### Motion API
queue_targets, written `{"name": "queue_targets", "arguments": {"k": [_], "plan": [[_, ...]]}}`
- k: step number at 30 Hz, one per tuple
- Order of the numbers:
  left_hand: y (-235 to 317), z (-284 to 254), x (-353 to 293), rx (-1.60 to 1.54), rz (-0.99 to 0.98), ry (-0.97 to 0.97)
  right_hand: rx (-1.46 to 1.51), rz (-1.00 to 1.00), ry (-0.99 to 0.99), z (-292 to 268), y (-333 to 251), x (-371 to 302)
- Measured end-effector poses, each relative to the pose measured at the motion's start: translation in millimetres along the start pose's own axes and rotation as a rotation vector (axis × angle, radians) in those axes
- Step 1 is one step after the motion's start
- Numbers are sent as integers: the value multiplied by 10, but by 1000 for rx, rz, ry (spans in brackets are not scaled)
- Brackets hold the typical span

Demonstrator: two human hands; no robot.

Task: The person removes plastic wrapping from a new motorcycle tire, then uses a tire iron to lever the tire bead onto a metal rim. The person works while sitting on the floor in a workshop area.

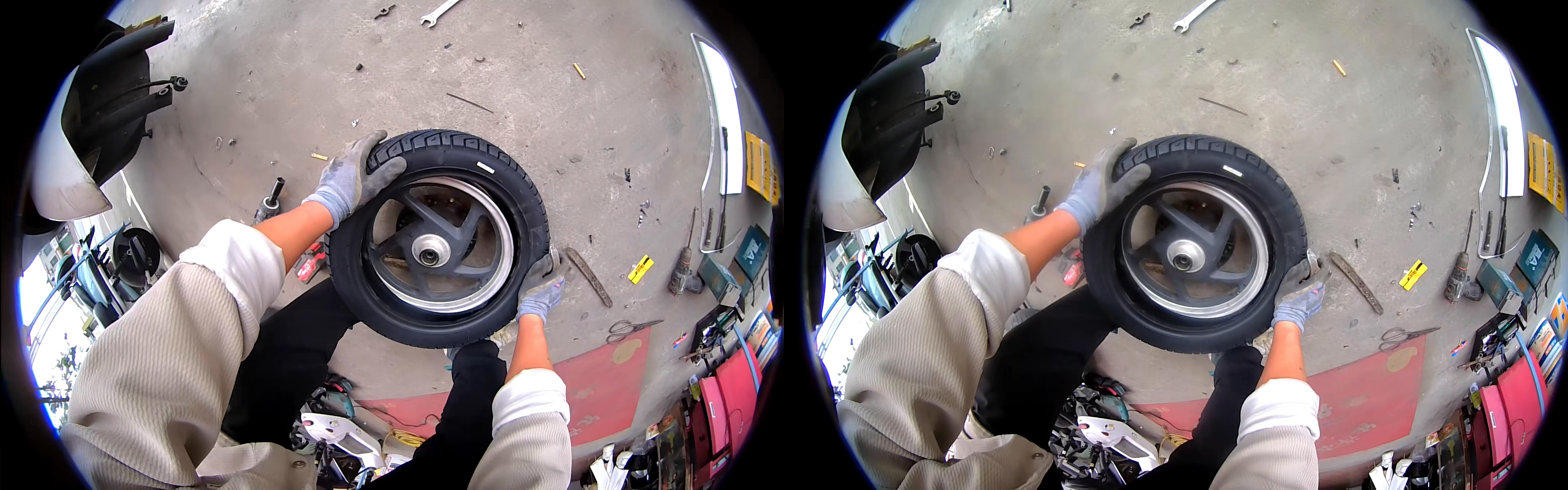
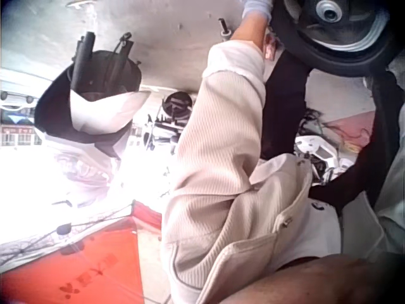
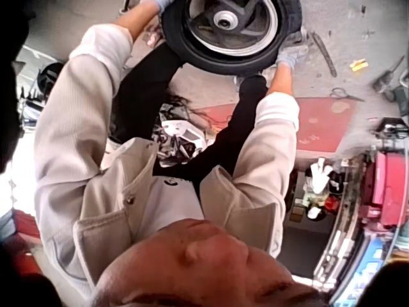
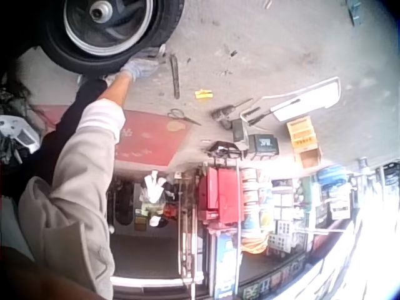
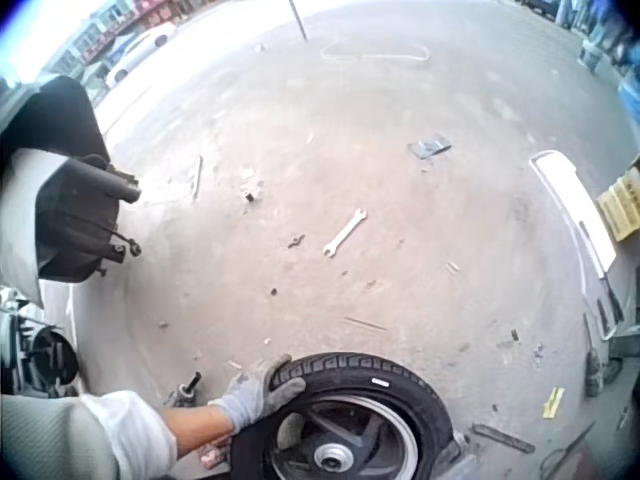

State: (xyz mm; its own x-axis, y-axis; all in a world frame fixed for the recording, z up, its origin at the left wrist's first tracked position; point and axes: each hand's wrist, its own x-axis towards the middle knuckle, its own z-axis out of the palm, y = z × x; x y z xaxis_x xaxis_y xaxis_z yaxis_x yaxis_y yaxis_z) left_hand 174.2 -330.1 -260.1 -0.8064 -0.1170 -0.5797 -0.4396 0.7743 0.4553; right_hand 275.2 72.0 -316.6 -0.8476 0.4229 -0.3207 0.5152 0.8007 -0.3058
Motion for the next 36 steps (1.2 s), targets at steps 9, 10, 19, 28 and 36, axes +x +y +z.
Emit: {"name": "queue_targets", "arguments": {"k": [9, 10, 19, 28, 36], "plan": [[-15, -148, 16, -7, -68, -71, 11, 0, -15, -76, -188, -48], [-26, -80, -12, -69, -54, -89, -13, -17, 11, -90, -74, -57], [-27, -68, -36, -128, -64, -129, 85, -116, -411, -646, -499, -129], [-264, 93, 201, -567, -60, -282, 88, -129, -1054, -1316, -1067, -1220], [-367, 11, 319, -687, -86, -429, 886, 599, -1255, -1165, -1830, -1310]]}}
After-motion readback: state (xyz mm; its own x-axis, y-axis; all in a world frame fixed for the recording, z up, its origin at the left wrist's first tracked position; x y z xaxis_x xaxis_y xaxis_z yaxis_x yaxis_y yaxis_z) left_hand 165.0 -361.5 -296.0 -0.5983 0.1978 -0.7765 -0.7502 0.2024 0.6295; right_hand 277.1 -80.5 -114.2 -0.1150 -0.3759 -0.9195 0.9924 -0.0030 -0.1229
